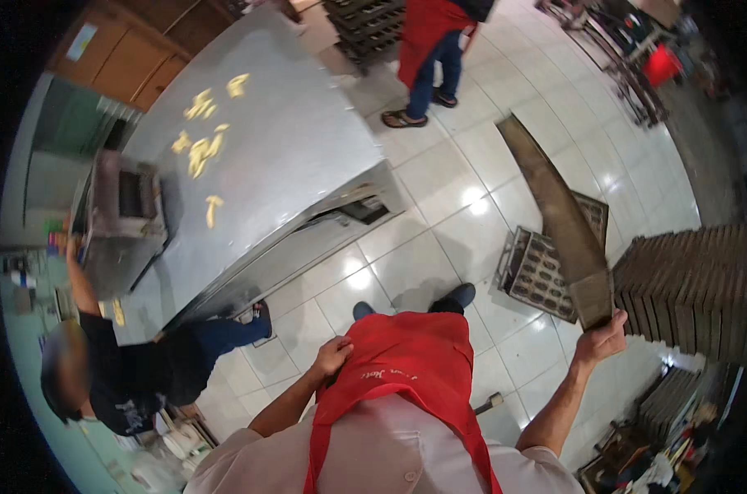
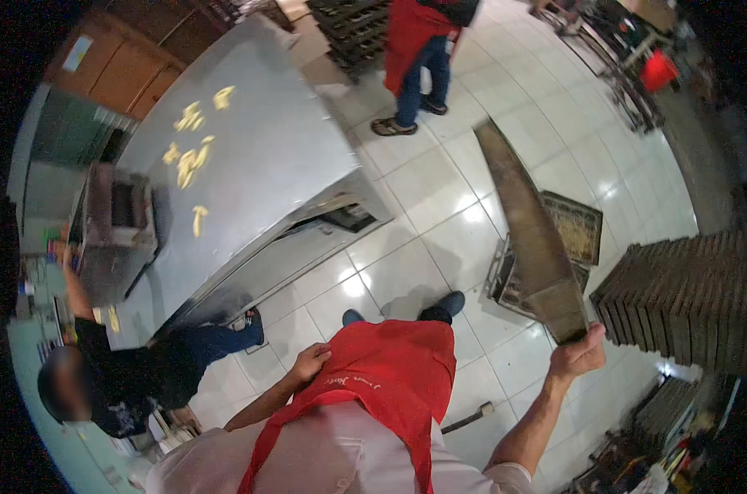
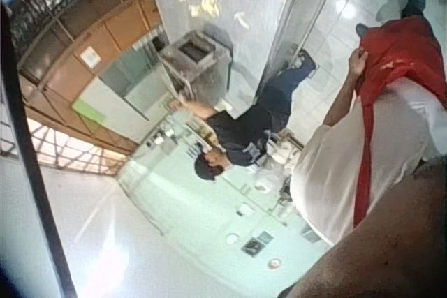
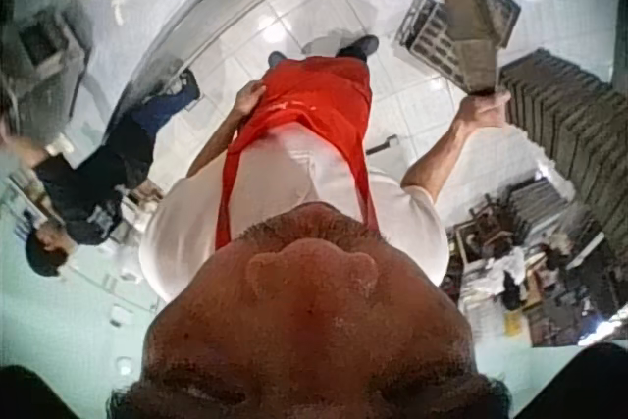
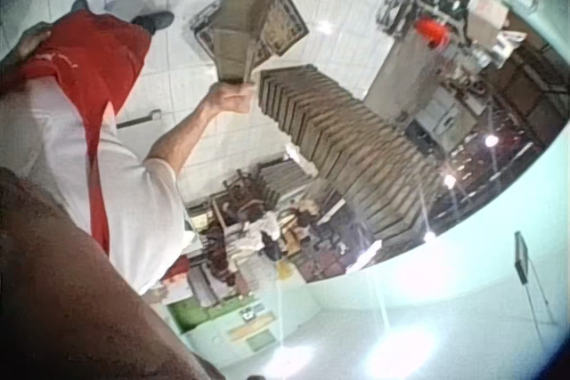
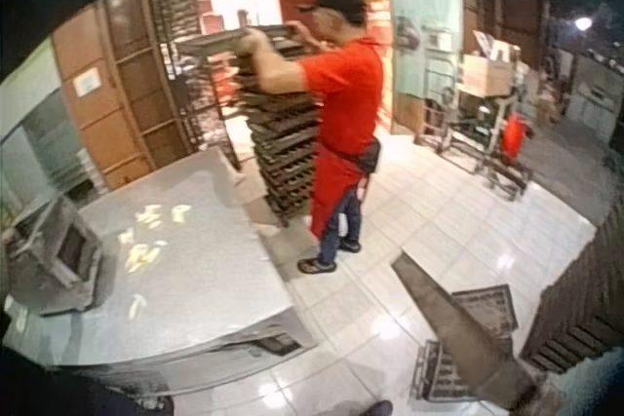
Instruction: Placing pieces of shaped dough onto a metal baking tray at a bakery workstation.
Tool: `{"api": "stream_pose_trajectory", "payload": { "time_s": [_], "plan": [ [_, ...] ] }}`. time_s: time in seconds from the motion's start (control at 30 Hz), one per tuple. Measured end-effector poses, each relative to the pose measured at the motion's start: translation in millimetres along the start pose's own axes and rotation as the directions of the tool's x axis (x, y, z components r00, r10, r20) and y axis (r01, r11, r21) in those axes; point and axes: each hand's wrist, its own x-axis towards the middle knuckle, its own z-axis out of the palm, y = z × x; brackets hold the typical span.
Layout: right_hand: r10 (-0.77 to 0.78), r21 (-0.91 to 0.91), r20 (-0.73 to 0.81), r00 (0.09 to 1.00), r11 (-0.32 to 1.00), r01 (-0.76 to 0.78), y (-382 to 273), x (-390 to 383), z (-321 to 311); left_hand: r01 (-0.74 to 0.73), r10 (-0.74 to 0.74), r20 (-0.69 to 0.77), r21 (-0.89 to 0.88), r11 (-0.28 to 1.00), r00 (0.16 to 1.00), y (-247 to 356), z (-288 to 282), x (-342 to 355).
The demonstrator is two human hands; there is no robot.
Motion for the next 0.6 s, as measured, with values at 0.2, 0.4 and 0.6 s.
{"api": "stream_pose_trajectory", "payload": {
  "time_s": [0.2, 0.4, 0.6],
  "plan": [
    [-0.724, 0.207, 0.020, 0.689, 0.678, 0.706, -178, -10, 108, -0.142, 0.119, -0.165, -0.131, 0.981, 0.979, -28, -95, -23],
    [-0.877, 0.318, 0.064, 0.476, 0.470, 0.823, -281, -41, 203, -0.290, 0.161, -0.408, -0.277, 0.916, 0.899, -21, -200, -13],
    [-0.903, 0.353, 0.168, 0.396, 0.430, 0.831, -273, -82, 252, -0.435, 0.193, -0.588, -0.302, 0.848, 0.785, 37, -288, 19]
  ]
}}
